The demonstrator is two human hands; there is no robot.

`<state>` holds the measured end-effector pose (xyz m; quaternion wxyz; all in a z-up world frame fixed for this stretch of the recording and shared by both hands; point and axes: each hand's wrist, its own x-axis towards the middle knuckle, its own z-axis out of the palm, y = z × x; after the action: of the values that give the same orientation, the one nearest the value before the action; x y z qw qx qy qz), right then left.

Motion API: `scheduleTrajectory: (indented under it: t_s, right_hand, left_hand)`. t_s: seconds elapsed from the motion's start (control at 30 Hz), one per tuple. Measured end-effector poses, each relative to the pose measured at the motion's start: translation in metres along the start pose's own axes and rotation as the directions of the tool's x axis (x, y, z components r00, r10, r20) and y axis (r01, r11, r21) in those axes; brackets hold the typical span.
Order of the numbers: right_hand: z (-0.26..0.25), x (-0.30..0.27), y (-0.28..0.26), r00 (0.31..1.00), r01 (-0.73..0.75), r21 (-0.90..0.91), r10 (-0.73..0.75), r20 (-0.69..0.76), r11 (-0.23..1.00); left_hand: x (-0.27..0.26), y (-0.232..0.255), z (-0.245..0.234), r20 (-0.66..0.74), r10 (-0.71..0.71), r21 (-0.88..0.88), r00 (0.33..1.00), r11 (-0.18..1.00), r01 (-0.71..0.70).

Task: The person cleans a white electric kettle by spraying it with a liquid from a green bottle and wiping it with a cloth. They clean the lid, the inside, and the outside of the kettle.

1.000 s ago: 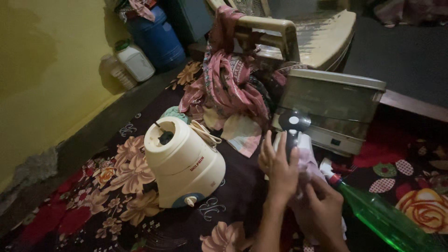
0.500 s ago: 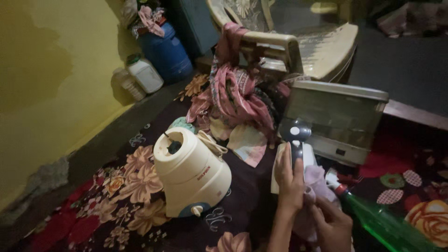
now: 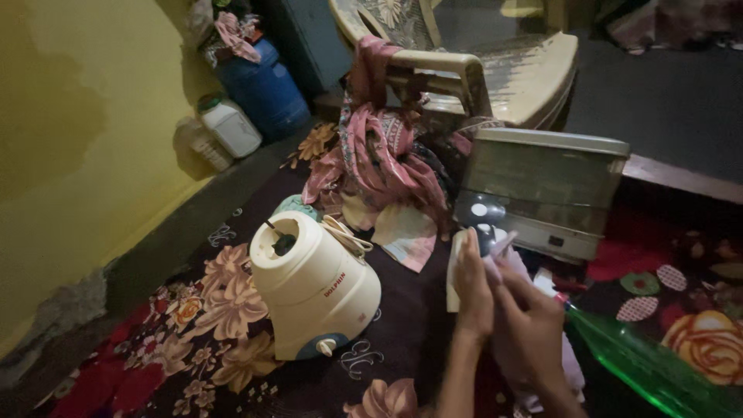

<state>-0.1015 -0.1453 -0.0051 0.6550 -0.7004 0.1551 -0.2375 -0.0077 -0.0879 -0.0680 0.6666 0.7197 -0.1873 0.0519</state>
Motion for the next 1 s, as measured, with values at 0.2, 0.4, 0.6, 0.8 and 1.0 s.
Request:
scheduleTrajectory:
  t_s: [0.2, 0.4, 0.6, 0.8, 1.0]
  right_hand:
    - [-0.041, -0.008, 0.026, 0.997, 0.014, -0.223, -0.031, -0.071, 0.975]
    - [-0.094, 0.003, 0.020, 0.910, -0.183, -0.458, 0.326, 0.256, 0.870]
    - [-0.096, 0.022, 0.077, 0.964, 0.246, -0.703, -0.245, 0.104, 0.667]
    - [-0.062, 0.039, 0.102, 0.986, 0.136, -0.957, -0.134, 0.104, 0.258]
    - [-0.063, 0.049, 0.117, 0.965, 0.144, -0.987, -0.231, 0.123, 0.077]
  left_hand:
    - [-0.001, 0.003, -0.007, 0.012, 0.019, 0.209, 1.000, 0.978, -0.021]
    - [0.003, 0.004, -0.003, 0.053, 0.104, 0.322, 0.993, 0.939, -0.116]
    - [-0.002, 0.020, -0.009, 0.083, 0.143, 0.355, 0.986, 0.920, -0.164]
    - [-0.012, 0.037, -0.013, 0.085, 0.137, 0.325, 0.987, 0.932, -0.157]
    - [-0.014, 0.039, -0.015, 0.076, 0.214, 0.302, 0.974, 0.926, -0.227]
